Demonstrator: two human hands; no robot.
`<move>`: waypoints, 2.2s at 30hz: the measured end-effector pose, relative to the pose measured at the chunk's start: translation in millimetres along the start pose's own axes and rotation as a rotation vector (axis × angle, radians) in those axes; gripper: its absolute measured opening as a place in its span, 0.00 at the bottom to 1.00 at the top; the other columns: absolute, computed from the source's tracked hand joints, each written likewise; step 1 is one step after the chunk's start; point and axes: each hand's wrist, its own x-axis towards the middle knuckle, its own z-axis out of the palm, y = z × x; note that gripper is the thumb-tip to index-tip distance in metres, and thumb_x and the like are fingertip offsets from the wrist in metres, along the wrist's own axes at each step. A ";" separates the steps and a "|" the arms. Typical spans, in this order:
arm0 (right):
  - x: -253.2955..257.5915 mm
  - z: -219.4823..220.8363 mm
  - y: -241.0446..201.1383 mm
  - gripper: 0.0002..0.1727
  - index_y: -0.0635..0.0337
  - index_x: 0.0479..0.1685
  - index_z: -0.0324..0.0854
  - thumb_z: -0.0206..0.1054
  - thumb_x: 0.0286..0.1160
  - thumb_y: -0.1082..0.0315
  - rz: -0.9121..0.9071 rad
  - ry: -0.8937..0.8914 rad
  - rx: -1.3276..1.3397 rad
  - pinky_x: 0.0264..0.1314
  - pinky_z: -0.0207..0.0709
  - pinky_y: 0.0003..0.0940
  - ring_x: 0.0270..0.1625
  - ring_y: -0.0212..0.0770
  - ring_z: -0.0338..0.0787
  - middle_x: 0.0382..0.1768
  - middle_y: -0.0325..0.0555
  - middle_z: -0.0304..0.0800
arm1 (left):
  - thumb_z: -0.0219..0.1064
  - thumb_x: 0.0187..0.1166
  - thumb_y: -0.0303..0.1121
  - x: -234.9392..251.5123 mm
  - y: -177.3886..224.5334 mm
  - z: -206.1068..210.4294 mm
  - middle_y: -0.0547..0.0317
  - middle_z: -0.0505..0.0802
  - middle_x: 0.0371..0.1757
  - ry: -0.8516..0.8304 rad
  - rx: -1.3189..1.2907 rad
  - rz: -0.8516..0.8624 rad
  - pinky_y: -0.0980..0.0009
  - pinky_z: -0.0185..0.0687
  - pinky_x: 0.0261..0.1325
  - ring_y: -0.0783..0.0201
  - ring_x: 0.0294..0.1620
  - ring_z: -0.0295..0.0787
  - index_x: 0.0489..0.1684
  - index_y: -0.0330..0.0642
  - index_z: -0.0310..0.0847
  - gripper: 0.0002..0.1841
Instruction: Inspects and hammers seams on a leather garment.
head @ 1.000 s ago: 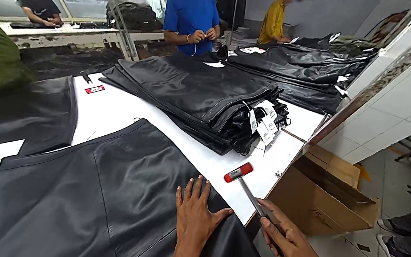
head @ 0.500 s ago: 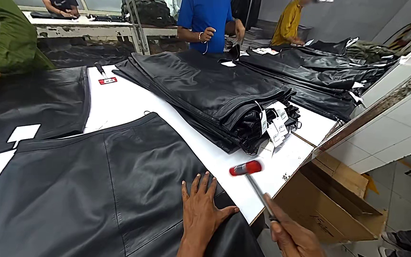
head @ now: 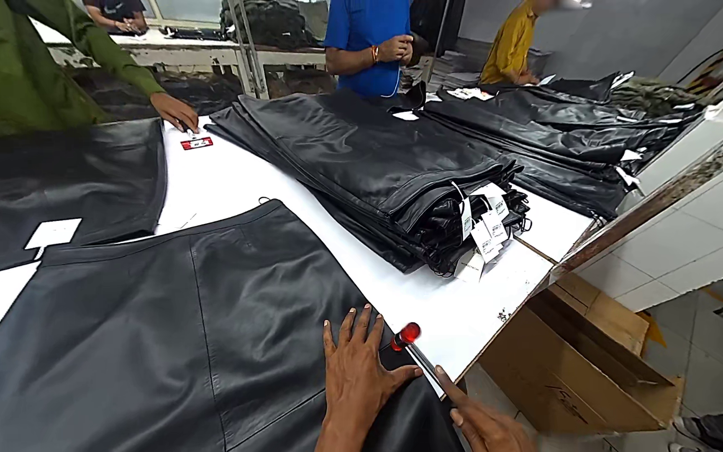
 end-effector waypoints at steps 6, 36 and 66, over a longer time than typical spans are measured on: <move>-2.2 -3.2 -17.9 0.28 0.58 0.88 0.67 0.47 0.95 0.57 -0.030 0.135 0.069 0.30 0.81 0.37 0.27 0.41 0.83 0.35 0.52 0.87 | 0.48 0.48 0.94 -2.3 -1.6 -0.2 0.72 0.73 0.89 -0.021 -0.008 -0.008 0.30 0.38 0.90 0.55 0.93 0.61 0.81 0.64 0.79 0.60; 32.0 -11.7 -24.5 0.28 0.44 0.92 0.63 0.45 0.95 0.54 -0.054 0.008 0.017 0.32 0.83 0.42 0.28 0.41 0.85 0.36 0.46 0.90 | 0.51 0.44 0.94 3.0 1.1 -1.0 0.69 0.76 0.88 0.023 -0.040 -0.020 0.30 0.39 0.90 0.55 0.91 0.64 0.85 0.53 0.75 0.67; 8.3 -5.6 -4.0 0.28 0.44 0.92 0.63 0.46 0.95 0.54 0.003 -0.006 -0.011 0.35 0.84 0.45 0.30 0.44 0.88 0.39 0.49 0.92 | 0.50 0.39 0.96 5.9 4.1 -6.8 0.66 0.64 0.95 -0.129 0.011 -0.060 0.32 0.29 0.92 0.54 0.96 0.51 0.93 0.48 0.62 0.75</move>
